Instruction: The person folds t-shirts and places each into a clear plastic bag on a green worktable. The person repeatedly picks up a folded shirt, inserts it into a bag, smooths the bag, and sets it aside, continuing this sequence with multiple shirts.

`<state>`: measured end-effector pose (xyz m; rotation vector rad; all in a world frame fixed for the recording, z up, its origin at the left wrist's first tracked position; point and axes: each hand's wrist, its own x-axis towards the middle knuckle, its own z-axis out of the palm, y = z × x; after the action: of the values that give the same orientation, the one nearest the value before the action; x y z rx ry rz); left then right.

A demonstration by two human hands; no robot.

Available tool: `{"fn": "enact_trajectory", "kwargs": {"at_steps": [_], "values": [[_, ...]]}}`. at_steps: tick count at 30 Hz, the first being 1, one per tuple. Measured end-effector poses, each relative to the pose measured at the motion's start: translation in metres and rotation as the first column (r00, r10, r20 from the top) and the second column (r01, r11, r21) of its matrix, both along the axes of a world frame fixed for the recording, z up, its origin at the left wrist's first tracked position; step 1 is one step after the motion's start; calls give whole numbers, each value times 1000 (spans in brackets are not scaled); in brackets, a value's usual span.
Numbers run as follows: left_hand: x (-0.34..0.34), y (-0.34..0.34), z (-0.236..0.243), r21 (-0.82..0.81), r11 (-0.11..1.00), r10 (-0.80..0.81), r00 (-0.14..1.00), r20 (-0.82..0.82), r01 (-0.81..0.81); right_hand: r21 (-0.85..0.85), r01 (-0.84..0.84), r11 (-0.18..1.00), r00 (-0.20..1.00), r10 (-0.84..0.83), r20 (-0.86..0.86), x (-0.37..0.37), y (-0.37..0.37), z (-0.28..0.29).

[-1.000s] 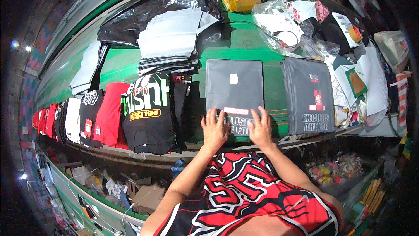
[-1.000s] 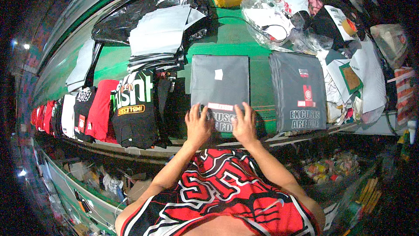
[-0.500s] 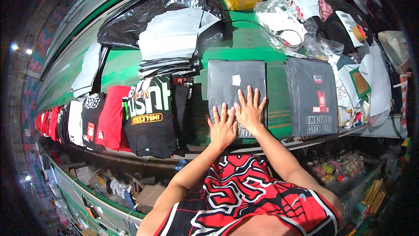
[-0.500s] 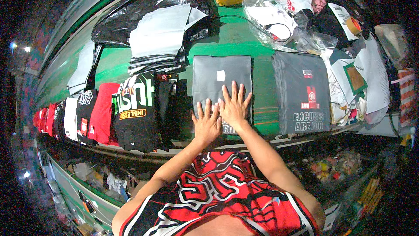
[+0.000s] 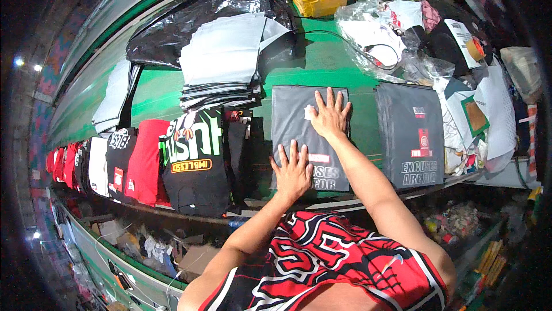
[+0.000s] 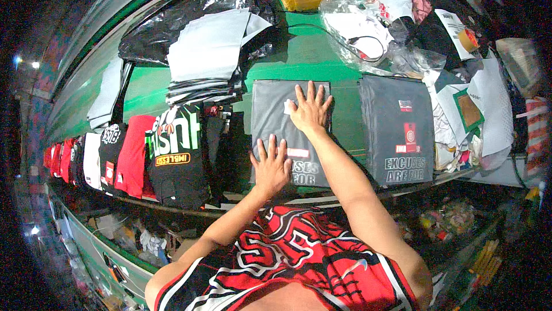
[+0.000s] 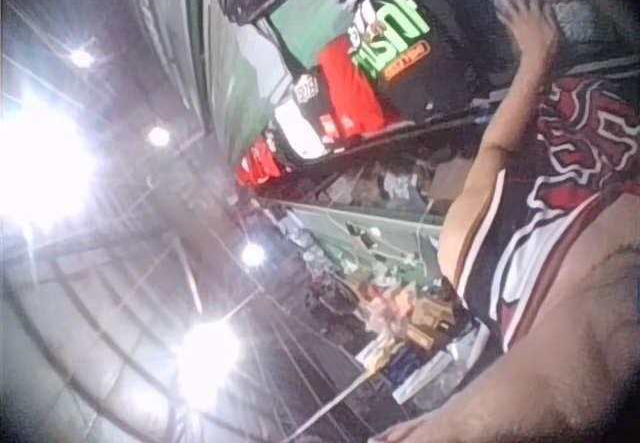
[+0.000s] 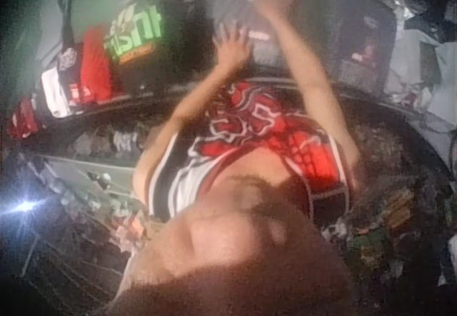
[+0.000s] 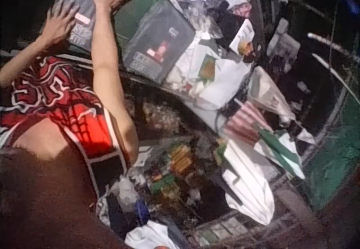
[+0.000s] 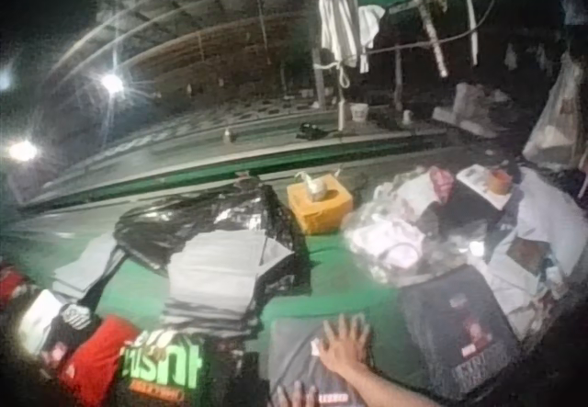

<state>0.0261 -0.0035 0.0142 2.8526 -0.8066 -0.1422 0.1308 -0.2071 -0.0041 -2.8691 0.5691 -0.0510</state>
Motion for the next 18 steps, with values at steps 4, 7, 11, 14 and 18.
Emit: {"fn": "enact_trajectory", "kwargs": {"at_steps": [4,7,11,14,18], "values": [[52,-26,-10,-78,996,41,998,57,-36,-16,5,1000,1000,-5,14,-2,1,2],[101,-43,-18,-82,995,66,995,76,-59,26,12,1000,1000,-13,19,-1,1,5],[138,-54,-24,-135,988,96,990,107,-81,33,18,999,1000,-18,16,-1,2,7],[164,-62,-28,-142,987,96,984,152,-74,18,25,1000,1000,-25,16,-1,3,8],[206,-75,-33,-166,986,75,966,247,-34,17,25,1000,1000,-25,-4,-2,3,9]]}}
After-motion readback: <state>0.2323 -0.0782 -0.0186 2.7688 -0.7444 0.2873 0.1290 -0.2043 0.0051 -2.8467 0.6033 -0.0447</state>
